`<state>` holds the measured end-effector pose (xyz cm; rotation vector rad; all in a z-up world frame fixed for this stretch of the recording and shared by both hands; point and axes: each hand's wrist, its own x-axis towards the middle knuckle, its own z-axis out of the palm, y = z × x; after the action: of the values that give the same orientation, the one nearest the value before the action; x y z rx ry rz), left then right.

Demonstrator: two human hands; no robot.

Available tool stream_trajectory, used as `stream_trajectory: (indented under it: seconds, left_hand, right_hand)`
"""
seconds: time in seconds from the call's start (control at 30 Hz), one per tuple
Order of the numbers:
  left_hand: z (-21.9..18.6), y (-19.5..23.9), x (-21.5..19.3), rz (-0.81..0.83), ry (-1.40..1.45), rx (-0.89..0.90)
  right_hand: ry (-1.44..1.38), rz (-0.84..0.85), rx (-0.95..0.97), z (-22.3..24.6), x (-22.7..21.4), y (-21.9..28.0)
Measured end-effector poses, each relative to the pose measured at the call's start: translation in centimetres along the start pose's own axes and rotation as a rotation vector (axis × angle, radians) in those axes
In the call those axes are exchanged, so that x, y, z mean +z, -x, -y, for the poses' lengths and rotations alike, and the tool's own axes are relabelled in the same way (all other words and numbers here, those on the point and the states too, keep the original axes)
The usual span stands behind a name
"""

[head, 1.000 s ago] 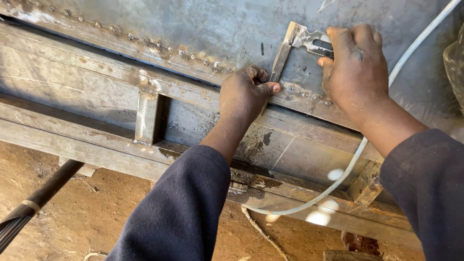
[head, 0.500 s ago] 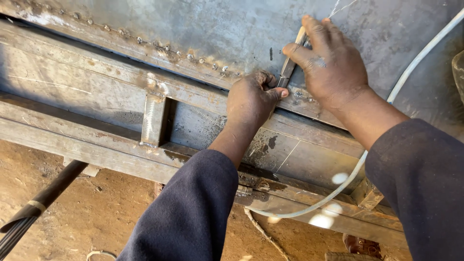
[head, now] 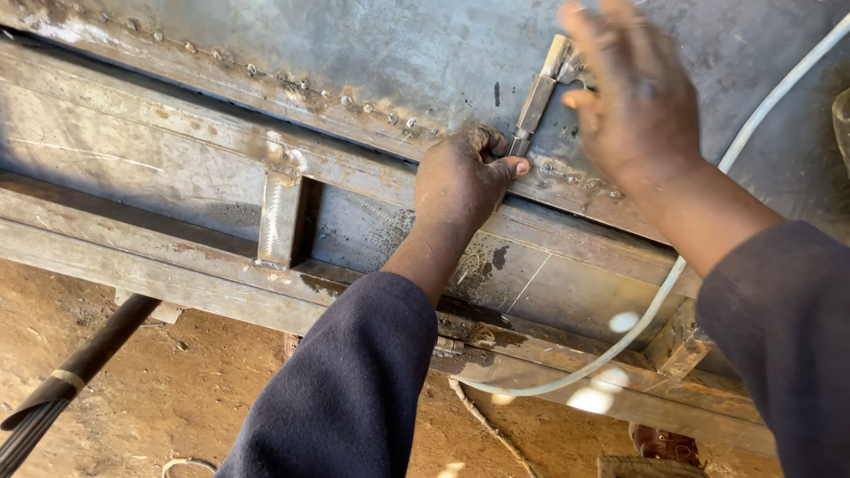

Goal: Fabricating a metal gate by fitting and grinding metal components

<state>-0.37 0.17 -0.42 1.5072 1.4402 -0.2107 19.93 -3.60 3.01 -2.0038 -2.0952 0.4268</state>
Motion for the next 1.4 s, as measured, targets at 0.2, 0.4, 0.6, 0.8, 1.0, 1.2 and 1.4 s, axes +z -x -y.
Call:
stream_trajectory:
  seconds: [0.2, 0.4, 0.6, 0.8, 1.0, 1.2, 1.4]
  left_hand:
    - [0.2, -0.1, 0.1, 0.011, -0.005, -0.022]
    - [-0.6, 0.2, 0.0, -0.019, -0.024, -0.024]
    - [-3.8, 0.3, -1.8, 0.143, -0.291, -0.098]
    - [-3.9, -0.1, -1.8, 0.219, -0.424, -0.057]
    - [-2.5, -0.3, -1.2, 0.145, -0.359, -0.051]
    - [-1.7, -0.6, -1.1, 0.113, -0.317, -0.044]
    - [-2.6, -0.3, -1.8, 0.152, -0.305, -0.087]
  right_hand:
    - [-0.044, 0.296, 0.534, -1.2, -2.2, 4.7]
    - [0.044, 0.446, 0.588, -2.3, -1.8, 4.3]
    - [0.098, 0.447, 0.613, -3.2, -0.6, 4.1]
    - [0.062, 0.475, 0.670, -2.9, -0.8, 4.0]
    - [0.048, 0.444, 0.646, -3.2, -0.2, 4.4]
    - [0.051, 0.404, 0.623, -3.2, -0.3, 4.3]
    - [0.055, 0.396, 0.619, -3.1, -0.3, 4.2]
